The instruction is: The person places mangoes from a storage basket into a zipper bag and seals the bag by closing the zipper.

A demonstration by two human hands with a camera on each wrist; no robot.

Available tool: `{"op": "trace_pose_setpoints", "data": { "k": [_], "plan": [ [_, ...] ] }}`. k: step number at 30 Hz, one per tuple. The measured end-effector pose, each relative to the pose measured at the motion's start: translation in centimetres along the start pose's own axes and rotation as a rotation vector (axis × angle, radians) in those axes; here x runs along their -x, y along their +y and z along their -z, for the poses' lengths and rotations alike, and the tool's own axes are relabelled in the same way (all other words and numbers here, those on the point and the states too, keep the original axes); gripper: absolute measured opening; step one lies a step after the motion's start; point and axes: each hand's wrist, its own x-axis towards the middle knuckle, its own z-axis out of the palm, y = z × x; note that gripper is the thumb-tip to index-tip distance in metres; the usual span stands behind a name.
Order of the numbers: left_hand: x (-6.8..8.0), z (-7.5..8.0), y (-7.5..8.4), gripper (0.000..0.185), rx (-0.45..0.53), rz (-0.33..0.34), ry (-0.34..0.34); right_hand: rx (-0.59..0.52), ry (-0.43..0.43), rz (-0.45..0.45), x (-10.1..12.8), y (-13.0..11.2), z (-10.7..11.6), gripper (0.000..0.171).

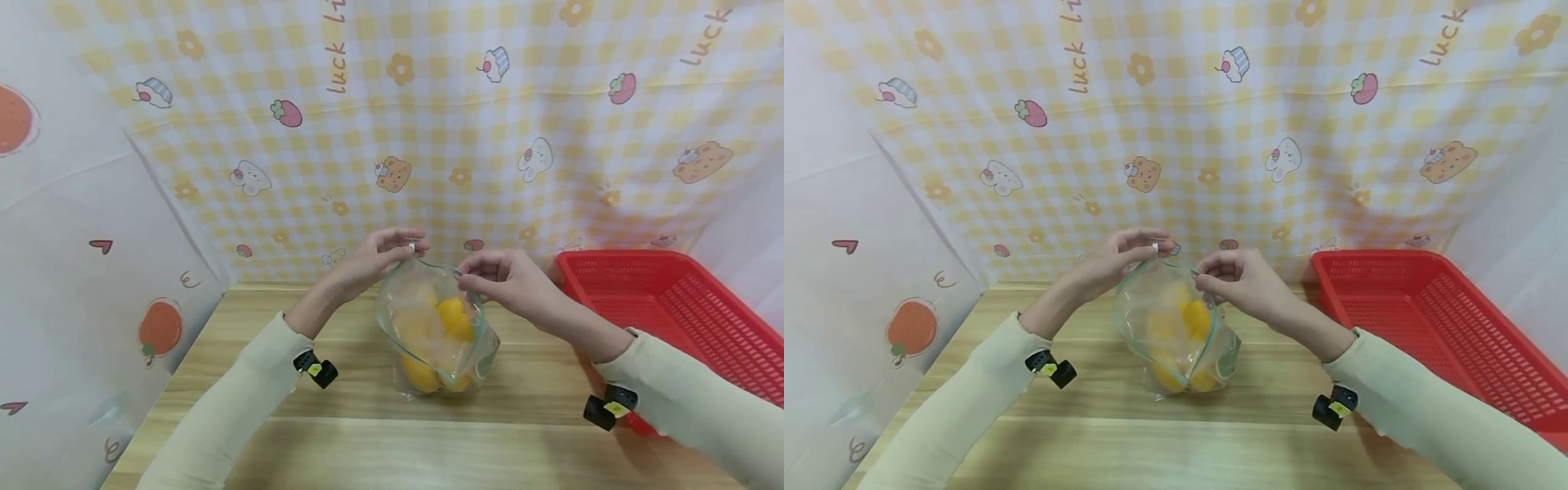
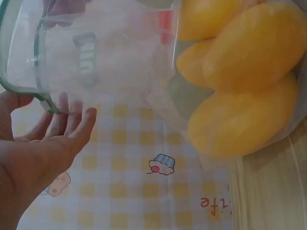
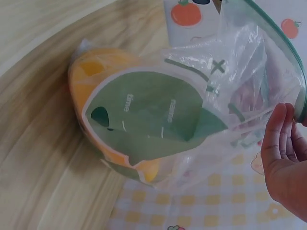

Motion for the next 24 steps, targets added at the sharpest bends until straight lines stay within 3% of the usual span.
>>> {"op": "trace_pose_setpoints", "data": {
  "k": [4, 11, 17, 24],
  "plan": [
    [0.8, 0.3, -0.3, 0.033, -0.023, 0.004, 0.004, 0.012, 0.001, -0.029, 0.6, 0.0, 0.5, 0.018],
    [1.9, -0.2, -0.9, 0.031, -0.241, -0.028, 0.03, 0.027, -0.02, -0.052, 1.7, 0.7, 0.8, 0.02],
    [2.6, -0.1, -1.4, 0.023, -0.258, -0.022, 0.125, 0.082, -0.109, -0.066, 3.2, 2.1, 0.6, 0.023],
    [3.1, 0.5, -1.2, 0.02, -0.29, -0.072, 0.18, 0.146, -0.181, -0.106, 5.4, 2.9, 0.6, 0.017]
  ]
}}
